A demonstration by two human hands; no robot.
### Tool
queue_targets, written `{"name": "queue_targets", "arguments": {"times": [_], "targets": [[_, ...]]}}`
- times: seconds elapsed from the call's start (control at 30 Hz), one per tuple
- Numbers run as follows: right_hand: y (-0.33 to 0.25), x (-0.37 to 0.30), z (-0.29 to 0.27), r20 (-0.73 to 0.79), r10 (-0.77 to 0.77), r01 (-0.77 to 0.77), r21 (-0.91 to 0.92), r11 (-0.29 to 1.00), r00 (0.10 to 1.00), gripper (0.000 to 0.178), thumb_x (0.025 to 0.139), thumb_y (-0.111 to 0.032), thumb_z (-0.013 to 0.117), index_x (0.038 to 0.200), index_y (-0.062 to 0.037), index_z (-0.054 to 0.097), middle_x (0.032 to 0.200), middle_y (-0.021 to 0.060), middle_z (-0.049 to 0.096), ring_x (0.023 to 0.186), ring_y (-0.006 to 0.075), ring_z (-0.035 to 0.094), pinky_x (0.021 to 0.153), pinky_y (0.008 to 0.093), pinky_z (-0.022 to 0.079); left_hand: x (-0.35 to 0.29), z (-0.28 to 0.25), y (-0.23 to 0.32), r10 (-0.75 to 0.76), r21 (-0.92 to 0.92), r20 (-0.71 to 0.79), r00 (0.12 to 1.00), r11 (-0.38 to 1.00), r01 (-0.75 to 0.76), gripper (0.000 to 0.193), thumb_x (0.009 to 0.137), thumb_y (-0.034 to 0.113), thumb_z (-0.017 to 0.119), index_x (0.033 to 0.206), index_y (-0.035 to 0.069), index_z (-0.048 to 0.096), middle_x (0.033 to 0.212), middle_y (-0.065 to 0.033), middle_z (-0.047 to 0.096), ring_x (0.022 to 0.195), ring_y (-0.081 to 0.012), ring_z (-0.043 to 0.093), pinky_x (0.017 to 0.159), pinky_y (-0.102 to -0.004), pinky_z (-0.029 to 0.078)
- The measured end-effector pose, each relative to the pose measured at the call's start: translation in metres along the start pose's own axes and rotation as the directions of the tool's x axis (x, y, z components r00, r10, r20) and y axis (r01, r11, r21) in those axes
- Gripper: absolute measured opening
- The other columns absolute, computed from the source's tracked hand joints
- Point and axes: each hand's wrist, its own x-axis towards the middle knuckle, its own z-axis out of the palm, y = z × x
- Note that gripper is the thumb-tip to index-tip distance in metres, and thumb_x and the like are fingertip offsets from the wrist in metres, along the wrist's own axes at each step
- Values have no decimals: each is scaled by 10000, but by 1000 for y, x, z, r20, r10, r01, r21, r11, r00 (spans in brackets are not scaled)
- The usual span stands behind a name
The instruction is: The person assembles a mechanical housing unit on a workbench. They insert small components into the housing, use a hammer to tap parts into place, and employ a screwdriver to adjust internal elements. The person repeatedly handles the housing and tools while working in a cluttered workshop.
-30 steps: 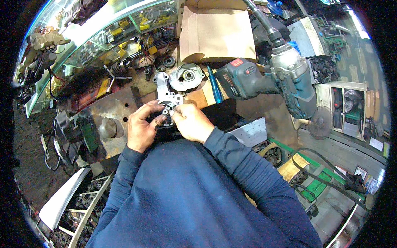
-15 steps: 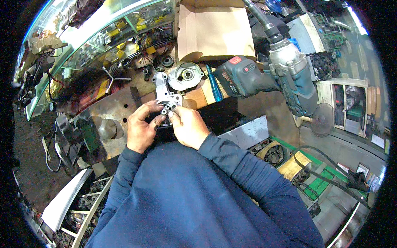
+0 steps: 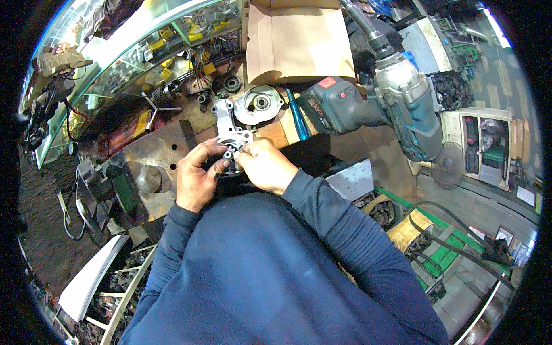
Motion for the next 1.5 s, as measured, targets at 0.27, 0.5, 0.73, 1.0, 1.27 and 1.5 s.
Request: {"name": "queue_targets", "arguments": {"times": [0.27,0.5,0.73,1.0,1.27,1.5], "targets": [[8,-2,18,-204,-78,41,-179,983,976,270,1032,-173,609,939,59,711,766,125,681,693,192,609,647,392,481,0,-1,1,-12,8,15,1000,1000,12,274,818,26,833,1080,14,754,1152,-170,765,1224,-337,698,1029,-411,545],[9,-12,28,-117,62,-47,127,991,991,245,1100,-154,533,956,1,657,736,50,661,612,120,618,553,285,491,-4,2,-1,-26,24,3,1000,999,26,291,846,7,809,1136,24,779,1187,-182,766,1264,-333,683,1070,-406,527],[16,-14,32,-226,-278,161,-430,889,934,224,1046,-188,605,978,4,697,773,155,723,679,265,706,673,420,558,-8,1,-3,-60,41,31,998,997,59,319,863,-11,794,1179,26,776,1232,-173,761,1308,-322,658,1095,-402,515],[22,-14,34,-261,-273,185,-317,930,926,262,1011,-259,665,1028,-11,749,851,210,736,763,349,714,706,463,546,-8,0,-3,-88,63,51,995,994,84,331,876,-33,775,1203,17,766,1272,-177,748,1326,-303,646,1103,-392,508],[34,-13,33,-237,-108,127,69,989,965,240,967,-205,735,1014,28,765,760,183,740,764,273,738,712,420,560,-11,-6,5,-3,115,135,991,993,-13,477,869,117,695,1325,-23,693,1378,-238,680,1425,-366,552,1181,-446,428],[31,-9,17,19,61,-64,382,922,998,178,1051,-105,631,1084,59,691,856,111,731,643,159,691,564,294,572,-23,8,2,13,150,92,996,988,-27,720,770,295,921,1383,15,667,1462,-249,618,1437,-352,538,1192,-446,419]]}}
